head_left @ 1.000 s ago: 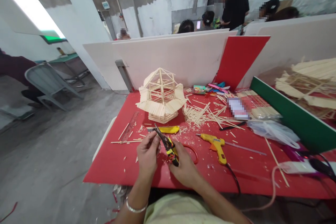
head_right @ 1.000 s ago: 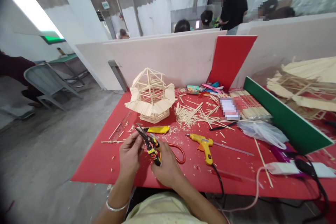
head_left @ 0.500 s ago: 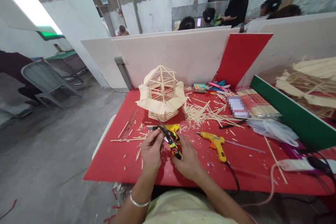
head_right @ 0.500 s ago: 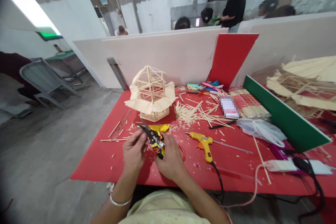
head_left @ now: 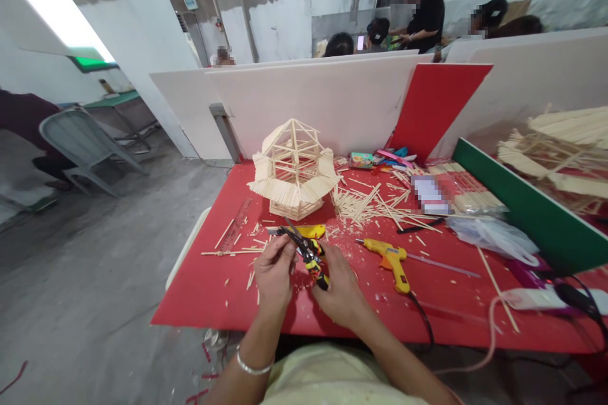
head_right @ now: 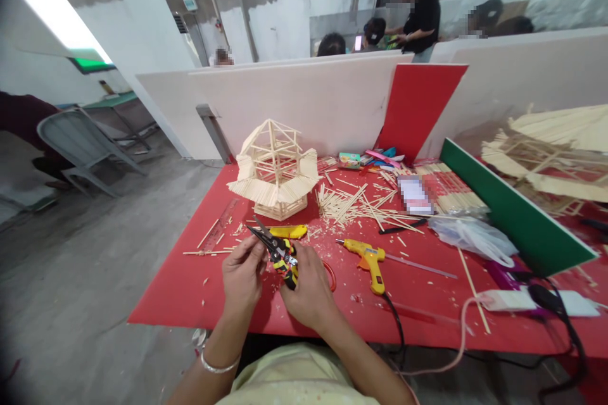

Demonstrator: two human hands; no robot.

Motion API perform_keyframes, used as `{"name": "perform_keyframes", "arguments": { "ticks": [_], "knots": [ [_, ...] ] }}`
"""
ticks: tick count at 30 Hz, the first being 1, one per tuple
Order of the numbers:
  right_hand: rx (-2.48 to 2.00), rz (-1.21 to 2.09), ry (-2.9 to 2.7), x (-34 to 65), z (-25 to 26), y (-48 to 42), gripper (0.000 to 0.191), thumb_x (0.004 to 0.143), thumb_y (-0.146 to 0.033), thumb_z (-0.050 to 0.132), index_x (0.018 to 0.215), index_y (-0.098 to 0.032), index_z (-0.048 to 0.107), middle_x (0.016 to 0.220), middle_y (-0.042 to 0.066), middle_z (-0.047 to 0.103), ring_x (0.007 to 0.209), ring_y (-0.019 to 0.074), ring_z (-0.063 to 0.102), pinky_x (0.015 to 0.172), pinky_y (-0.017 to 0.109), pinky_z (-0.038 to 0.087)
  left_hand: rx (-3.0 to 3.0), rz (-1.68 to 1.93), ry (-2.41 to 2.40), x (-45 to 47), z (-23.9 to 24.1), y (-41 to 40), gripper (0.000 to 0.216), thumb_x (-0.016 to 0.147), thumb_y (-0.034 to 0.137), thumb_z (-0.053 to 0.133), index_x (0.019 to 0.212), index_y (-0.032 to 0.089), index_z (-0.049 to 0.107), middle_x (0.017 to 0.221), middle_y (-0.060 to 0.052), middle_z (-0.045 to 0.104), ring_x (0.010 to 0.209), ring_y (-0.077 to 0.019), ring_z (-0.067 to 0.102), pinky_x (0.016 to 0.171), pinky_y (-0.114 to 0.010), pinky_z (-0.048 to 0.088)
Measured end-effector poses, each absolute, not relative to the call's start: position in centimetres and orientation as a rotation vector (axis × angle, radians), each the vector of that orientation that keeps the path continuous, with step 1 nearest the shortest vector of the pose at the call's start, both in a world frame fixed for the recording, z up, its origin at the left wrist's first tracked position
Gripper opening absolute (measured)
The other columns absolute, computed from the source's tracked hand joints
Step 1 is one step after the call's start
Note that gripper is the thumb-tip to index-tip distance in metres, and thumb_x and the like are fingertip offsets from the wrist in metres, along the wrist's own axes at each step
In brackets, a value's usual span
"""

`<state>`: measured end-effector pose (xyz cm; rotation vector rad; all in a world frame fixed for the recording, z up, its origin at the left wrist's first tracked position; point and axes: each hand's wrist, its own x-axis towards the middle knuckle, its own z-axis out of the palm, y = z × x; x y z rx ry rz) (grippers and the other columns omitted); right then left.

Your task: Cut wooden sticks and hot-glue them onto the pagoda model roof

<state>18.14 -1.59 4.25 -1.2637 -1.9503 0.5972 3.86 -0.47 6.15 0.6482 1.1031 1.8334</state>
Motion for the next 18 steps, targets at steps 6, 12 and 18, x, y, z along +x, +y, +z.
{"name": "perform_keyframes", "arguments": {
  "ticks": [6,12,18],
  "knots": [
    [-1.269,0.589,-1.943,18.09,4.76,-1.59,0.074,0.073,-0.018,0.056,0.142,-0.021,0.031,0.129,0.013,0.053,0.122,0.0284,0.049,0.103,0.048,0.042,0.665,1.836,1.121,3.92,5.68,-0.24,0.028,0.069,0.033,0.084,0.092,0.018,0.078,0.074,-0.001,0.066,0.054,-0.0057,0.049,0.048,-0.017,0.040],
    [-1.290,0.548,-1.944,18.13,4.77,-1.57,0.078,0.072,-0.018,0.058,0.144,-0.023,0.029,0.127,0.012,0.053,0.122,0.0291,0.049,0.104,0.049,0.041,0.692,1.822,1.089,3.95,5.51,-0.17,0.029,0.071,0.033,0.083,0.096,0.019,0.078,0.077,-0.002,0.066,0.058,-0.0076,0.051,0.051,-0.018,0.042],
    [-1.360,0.474,-1.990,18.30,4.47,-1.58,0.080,0.072,-0.019,0.059,0.146,-0.019,0.028,0.133,0.015,0.049,0.126,0.0315,0.043,0.108,0.052,0.037,0.746,1.832,1.061,4.01,5.78,-0.34,0.023,0.073,0.031,0.081,0.093,0.020,0.078,0.077,-0.001,0.065,0.059,-0.0074,0.051,0.053,-0.018,0.041]
  ]
}}
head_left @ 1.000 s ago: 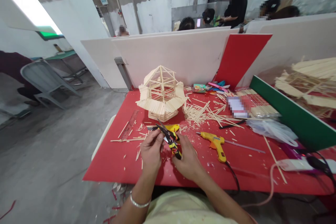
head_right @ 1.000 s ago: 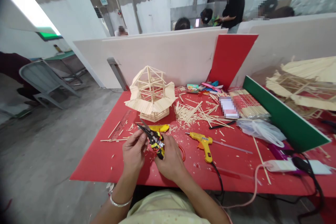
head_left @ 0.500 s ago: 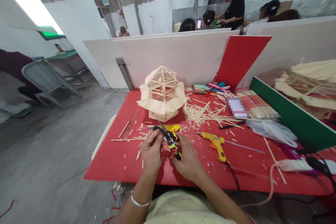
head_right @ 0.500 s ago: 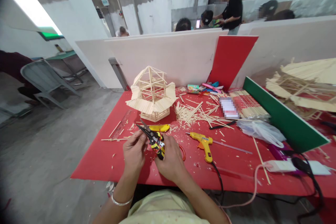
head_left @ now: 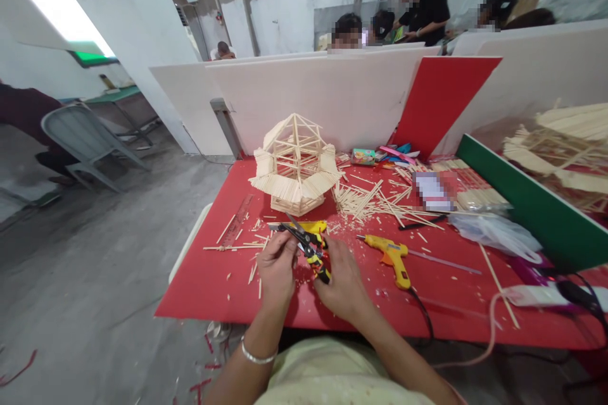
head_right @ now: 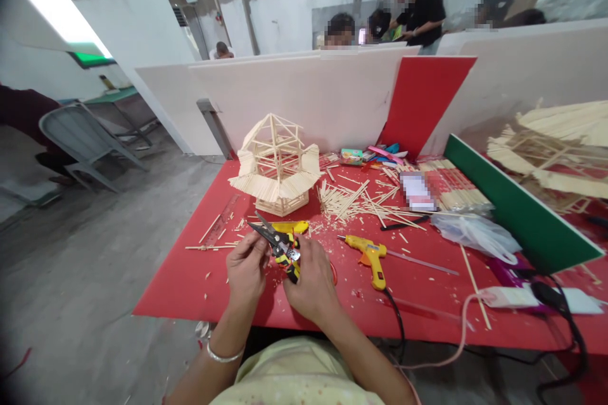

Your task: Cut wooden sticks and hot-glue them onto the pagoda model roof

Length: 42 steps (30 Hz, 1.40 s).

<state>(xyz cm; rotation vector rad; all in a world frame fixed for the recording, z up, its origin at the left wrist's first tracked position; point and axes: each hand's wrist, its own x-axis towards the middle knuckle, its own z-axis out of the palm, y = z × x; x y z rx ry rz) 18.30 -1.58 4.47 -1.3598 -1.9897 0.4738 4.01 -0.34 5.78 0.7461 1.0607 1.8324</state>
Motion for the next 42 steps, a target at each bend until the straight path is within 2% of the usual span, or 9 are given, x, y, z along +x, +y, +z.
{"name": "perform_keyframes", "arguments": {
  "ticks": [6,13,24,30,37,42],
  "knots": [
    [-1.357,0.436,-1.996,18.2,4.3,-1.6,0.080,0.074,-0.022,0.059,0.147,-0.019,0.027,0.133,0.015,0.048,0.126,0.0322,0.043,0.107,0.053,0.037,0.827,1.833,1.116,4.1,6.1,-0.6,0.017,0.076,0.033,0.078,0.085,0.018,0.077,0.073,-0.001,0.062,0.059,-0.0087,0.049,0.052,-0.019,0.038],
    [-1.375,0.488,-2.047,18.4,4.0,-1.9,0.082,0.076,-0.028,0.059,0.150,-0.021,0.023,0.136,0.017,0.049,0.127,0.0345,0.045,0.104,0.054,0.040,1.243,1.900,1.313,3.1,7.1,-0.9,0.010,0.082,0.024,0.071,0.074,0.020,0.076,0.074,-0.003,0.062,0.068,-0.0141,0.054,0.062,-0.025,0.044],
    [-1.413,0.477,-2.098,18.7,4.9,-1.9,0.075,0.075,-0.025,0.058,0.145,-0.019,0.032,0.122,0.014,0.054,0.113,0.0302,0.051,0.098,0.048,0.042,1.372,1.838,1.378,1.6,7.0,-1.1,0.009,0.082,0.023,0.070,0.077,0.022,0.077,0.072,-0.003,0.063,0.065,-0.0148,0.056,0.061,-0.025,0.044],
    [-1.444,0.401,-2.064,18.7,4.8,-1.8,0.060,0.077,-0.025,0.057,0.135,-0.017,0.044,0.110,0.012,0.058,0.101,0.0277,0.053,0.089,0.043,0.044,1.396,1.810,1.358,1.2,6.9,-1.3,0.008,0.084,0.023,0.069,0.084,0.021,0.077,0.075,-0.003,0.064,0.069,-0.0152,0.056,0.064,-0.026,0.045],
    [-1.450,0.329,-2.123,19.1,5.3,-1.5,0.076,0.078,-0.032,0.062,0.147,-0.017,0.034,0.120,0.015,0.056,0.109,0.0313,0.051,0.094,0.047,0.042,1.355,1.654,1.379,0.7,6.4,-1.3,0.013,0.087,0.027,0.065,0.081,0.020,0.074,0.070,0.000,0.059,0.065,-0.0127,0.052,0.063,-0.024,0.043],
    [-1.421,0.613,-2.033,18.9,6.0,-1.6,0.050,0.081,-0.025,0.056,0.131,-0.021,0.050,0.112,0.008,0.065,0.099,0.0240,0.061,0.085,0.035,0.046,1.180,1.664,1.349,0.7,6.8,-1.2,0.014,0.084,0.031,0.070,0.090,0.020,0.076,0.069,0.001,0.061,0.057,-0.0099,0.050,0.055,-0.022,0.042]
  ]
}}
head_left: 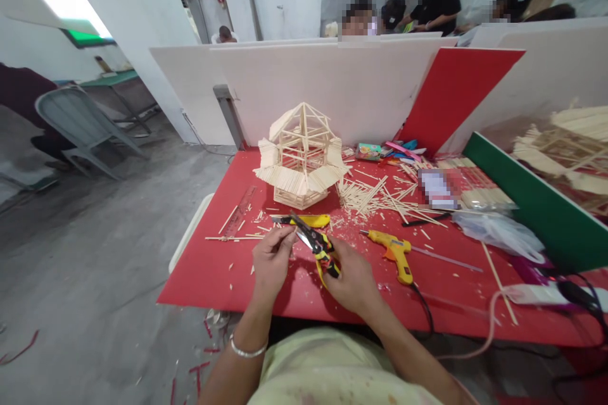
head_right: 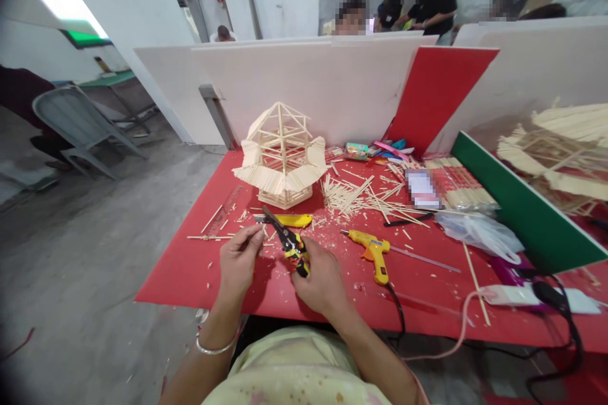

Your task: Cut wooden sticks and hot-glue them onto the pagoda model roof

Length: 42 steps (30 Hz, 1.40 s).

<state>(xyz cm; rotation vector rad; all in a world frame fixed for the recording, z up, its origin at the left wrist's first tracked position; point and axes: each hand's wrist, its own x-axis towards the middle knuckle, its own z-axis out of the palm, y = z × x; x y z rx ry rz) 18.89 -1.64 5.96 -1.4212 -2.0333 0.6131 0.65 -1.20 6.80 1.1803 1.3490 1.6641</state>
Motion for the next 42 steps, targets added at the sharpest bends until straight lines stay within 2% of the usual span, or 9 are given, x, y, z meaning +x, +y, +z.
{"name": "perform_keyframes", "arguments": {
  "ticks": [3,7,15,22,25,28,31,35,42],
  "knots": [
    [-1.474,0.732,-1.997,18.3,6.9,-1.9,0.043,0.086,-0.028,0.052,0.128,-0.022,0.052,0.111,0.008,0.068,0.096,0.0226,0.063,0.081,0.031,0.046,0.869,1.736,1.183,0.2,7.4,-0.8,0.021,0.080,0.033,0.075,0.095,0.020,0.074,0.066,0.002,0.061,0.052,-0.0075,0.049,0.048,-0.019,0.038],
    [-1.588,0.732,-2.140,16.9,7.3,-2.4,0.057,0.085,-0.042,0.057,0.138,-0.021,0.048,0.118,0.011,0.066,0.104,0.0258,0.062,0.085,0.033,0.044,0.518,1.742,0.844,-1.5,8.3,0.3,0.019,0.076,0.026,0.079,0.090,0.018,0.069,0.071,0.001,0.064,0.055,-0.0052,0.053,0.050,-0.015,0.042],
    [-1.774,0.205,-2.372,13.3,4.8,-2.6,0.075,0.088,-0.054,0.052,0.150,-0.016,0.035,0.118,0.017,0.059,0.105,0.0324,0.055,0.085,0.041,0.041,0.340,1.826,0.636,-4.3,7.6,1.3,0.016,0.082,0.019,0.075,0.092,0.018,0.062,0.078,0.002,0.064,0.068,-0.0058,0.062,0.065,-0.016,0.052],
    [-1.665,0.067,-2.332,11.5,3.4,-1.9,0.076,0.085,-0.053,0.058,0.146,-0.012,0.042,0.131,0.022,0.051,0.117,0.0365,0.046,0.094,0.050,0.038,0.447,1.759,0.807,-3.6,7.0,0.9,0.019,0.082,0.030,0.075,0.081,0.017,0.060,0.070,0.003,0.060,0.044,-0.0025,0.045,0.038,-0.013,0.032],
    [-1.450,0.195,-2.231,12.1,4.0,-1.5,0.065,0.086,-0.050,0.060,0.141,-0.018,0.049,0.135,0.017,0.051,0.124,0.0334,0.043,0.103,0.050,0.035,0.552,1.722,0.903,-3.0,6.4,0.7,0.022,0.077,0.028,0.078,0.092,0.018,0.067,0.073,0.001,0.063,0.051,-0.0043,0.051,0.041,-0.013,0.034],
    [-1.260,0.548,-1.991,13.8,5.7,-0.7,0.049,0.094,-0.043,0.051,0.140,-0.026,0.050,0.120,0.009,0.060,0.105,0.0216,0.056,0.093,0.037,0.045,0.728,1.600,0.991,-2.0,5.9,0.3,0.028,0.074,0.027,0.080,0.100,0.019,0.071,0.076,-0.001,0.067,0.059,-0.0078,0.058,0.052,-0.018,0.045],
    [-1.088,0.824,-1.766,15.7,7.4,0.5,0.035,0.097,-0.040,0.049,0.125,-0.026,0.062,0.102,0.005,0.064,0.086,0.0164,0.060,0.079,0.030,0.050,0.962,1.365,1.024,-0.5,5.9,-0.3,0.021,0.076,0.031,0.078,0.092,0.017,0.074,0.072,-0.002,0.068,0.057,-0.0100,0.058,0.054,-0.022,0.047],
    [-1.037,0.804,-1.613,17.9,8.7,1.9,0.026,0.096,-0.038,0.052,0.096,-0.024,0.073,0.091,0.003,0.068,0.086,0.0168,0.062,0.080,0.031,0.049,1.107,1.179,1.086,1.3,6.2,-0.5,0.023,0.080,0.038,0.074,0.080,0.015,0.072,0.060,-0.001,0.063,0.049,-0.0096,0.055,0.047,-0.021,0.045],
    [-1.298,0.798,-1.539,22.5,8.4,1.2,0.043,0.095,-0.051,0.044,0.120,-0.024,0.067,0.097,0.004,0.073,0.084,0.0196,0.065,0.075,0.033,0.053,1.194,1.151,1.058,2.3,7.1,-1.0,0.029,0.081,0.044,0.072,0.076,0.015,0.071,0.053,0.001,0.058,0.040,-0.0072,0.049,0.041,-0.018,0.038]
  ]
}}
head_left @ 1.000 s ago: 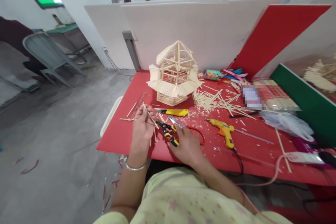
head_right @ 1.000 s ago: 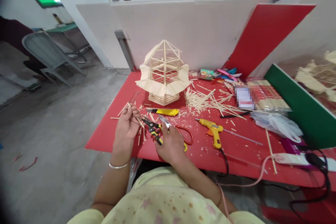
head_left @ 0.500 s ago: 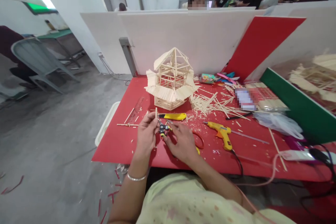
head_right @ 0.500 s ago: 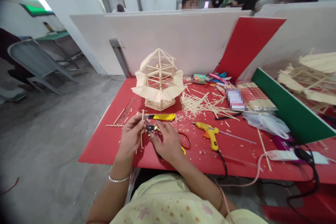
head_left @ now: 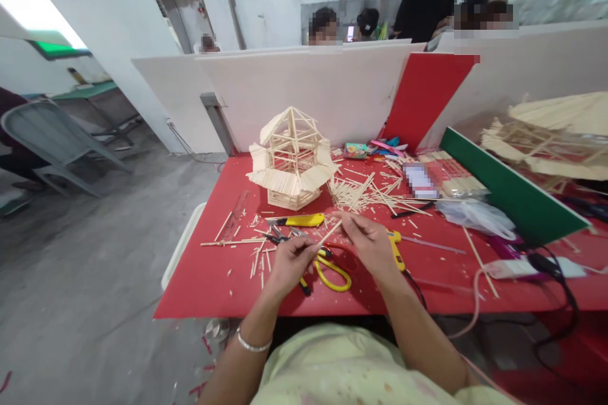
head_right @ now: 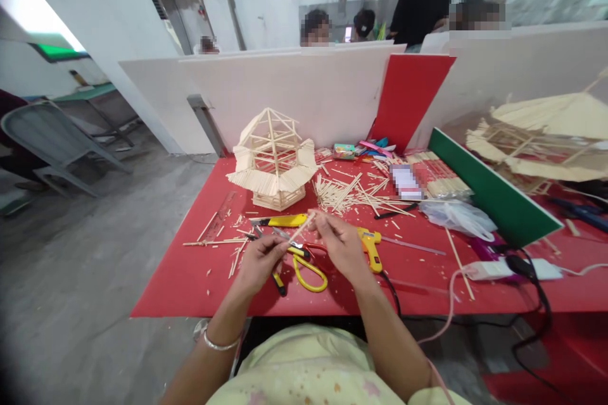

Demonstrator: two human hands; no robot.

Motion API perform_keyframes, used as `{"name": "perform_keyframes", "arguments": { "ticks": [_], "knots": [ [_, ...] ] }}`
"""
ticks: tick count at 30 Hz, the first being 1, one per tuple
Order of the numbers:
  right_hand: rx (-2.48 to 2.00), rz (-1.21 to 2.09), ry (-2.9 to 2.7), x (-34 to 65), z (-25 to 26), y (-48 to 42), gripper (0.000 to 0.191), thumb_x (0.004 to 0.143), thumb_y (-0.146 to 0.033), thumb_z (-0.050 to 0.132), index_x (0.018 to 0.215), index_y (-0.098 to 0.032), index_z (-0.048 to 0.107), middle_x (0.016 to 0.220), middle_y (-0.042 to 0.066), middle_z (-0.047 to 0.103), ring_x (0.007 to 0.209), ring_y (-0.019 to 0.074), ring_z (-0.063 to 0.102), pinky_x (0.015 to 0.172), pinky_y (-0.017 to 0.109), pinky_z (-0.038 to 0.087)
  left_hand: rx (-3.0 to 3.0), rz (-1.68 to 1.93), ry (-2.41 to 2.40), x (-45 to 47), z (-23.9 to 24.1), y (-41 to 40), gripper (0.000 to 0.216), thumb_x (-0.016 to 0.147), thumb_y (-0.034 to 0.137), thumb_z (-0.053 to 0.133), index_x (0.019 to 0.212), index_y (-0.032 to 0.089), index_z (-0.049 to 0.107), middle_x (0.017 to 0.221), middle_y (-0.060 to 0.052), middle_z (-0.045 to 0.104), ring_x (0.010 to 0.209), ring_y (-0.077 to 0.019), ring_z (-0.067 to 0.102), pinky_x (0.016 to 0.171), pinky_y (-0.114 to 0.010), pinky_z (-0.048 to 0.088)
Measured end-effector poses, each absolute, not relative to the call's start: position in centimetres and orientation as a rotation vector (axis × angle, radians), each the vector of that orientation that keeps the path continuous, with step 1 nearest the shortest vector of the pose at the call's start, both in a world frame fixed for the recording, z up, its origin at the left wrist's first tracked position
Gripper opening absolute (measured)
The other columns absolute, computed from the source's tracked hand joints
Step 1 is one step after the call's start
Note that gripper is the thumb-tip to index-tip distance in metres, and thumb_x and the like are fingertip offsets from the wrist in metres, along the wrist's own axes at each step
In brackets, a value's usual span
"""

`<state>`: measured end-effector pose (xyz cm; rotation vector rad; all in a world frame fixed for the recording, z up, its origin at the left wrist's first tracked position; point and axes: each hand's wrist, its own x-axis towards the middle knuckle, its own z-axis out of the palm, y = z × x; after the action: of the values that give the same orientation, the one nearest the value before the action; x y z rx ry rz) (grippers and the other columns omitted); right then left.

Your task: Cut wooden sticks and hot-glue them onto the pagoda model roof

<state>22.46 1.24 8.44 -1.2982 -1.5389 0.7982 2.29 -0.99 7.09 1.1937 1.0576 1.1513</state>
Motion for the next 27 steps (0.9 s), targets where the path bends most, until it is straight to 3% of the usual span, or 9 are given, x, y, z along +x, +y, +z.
{"name": "perform_keyframes", "arguments": {
  "ticks": [4,6,9,12,17,27],
  "knots": [
    [-1.873,0.415,-1.667,28.9,6.1,1.3,0.045,0.091,-0.052,0.046,0.126,-0.028,0.063,0.112,0.009,0.071,0.106,0.0272,0.063,0.081,0.037,0.051,1.047,1.336,1.059,0.7,8.9,-0.2,0.029,0.079,0.046,0.074,0.077,0.017,0.068,0.054,0.002,0.059,0.037,-0.0062,0.047,0.036,-0.017,0.035],
    [-2.257,0.244,-1.669,32.1,4.7,1.8,0.045,0.085,-0.049,0.054,0.120,-0.023,0.065,0.118,0.016,0.068,0.111,0.0316,0.062,0.083,0.039,0.049,1.019,1.417,1.069,-0.5,9.4,1.0,0.030,0.076,0.045,0.076,0.080,0.017,0.068,0.057,0.001,0.062,0.037,-0.0055,0.047,0.035,-0.016,0.035],
    [-2.523,0.353,-1.694,34.8,2.9,2.7,0.049,0.083,-0.050,0.051,0.118,-0.018,0.064,0.125,0.020,0.064,0.108,0.0337,0.064,0.079,0.040,0.047,0.974,1.498,1.048,-1.9,9.6,3.4,0.031,0.072,0.043,0.080,0.082,0.016,0.068,0.060,0.001,0.064,0.038,-0.0054,0.049,0.035,-0.016,0.034],
    [-2.516,0.471,-1.699,35.2,2.1,3.3,0.053,0.082,-0.052,0.050,0.119,-0.017,0.062,0.119,0.019,0.066,0.104,0.0325,0.066,0.077,0.037,0.047,0.948,1.582,0.999,-2.8,9.8,5.5,0.032,0.070,0.040,0.082,0.084,0.016,0.068,0.062,0.001,0.065,0.041,-0.0054,0.051,0.036,-0.015,0.034],
    [-2.447,0.563,-1.715,34.8,1.7,3.6,0.060,0.070,-0.044,0.065,0.122,-0.016,0.060,0.111,0.017,0.070,0.098,0.0283,0.068,0.072,0.031,0.047,0.899,1.642,0.977,-3.7,10.8,7.9,0.032,0.068,0.038,0.083,0.081,0.014,0.066,0.064,0.000,0.066,0.041,-0.0047,0.049,0.034,-0.016,0.031],
    [-2.421,0.671,-1.613,35.1,1.5,2.7,0.031,0.067,-0.042,0.064,0.089,-0.021,0.069,0.089,0.013,0.074,0.087,0.0308,0.070,0.067,0.034,0.046,0.949,1.681,0.904,-2.5,13.5,14.2,0.032,0.067,0.038,0.082,0.078,0.014,0.064,0.064,-0.001,0.066,0.041,-0.0052,0.051,0.035,-0.016,0.030]
  ]
}}
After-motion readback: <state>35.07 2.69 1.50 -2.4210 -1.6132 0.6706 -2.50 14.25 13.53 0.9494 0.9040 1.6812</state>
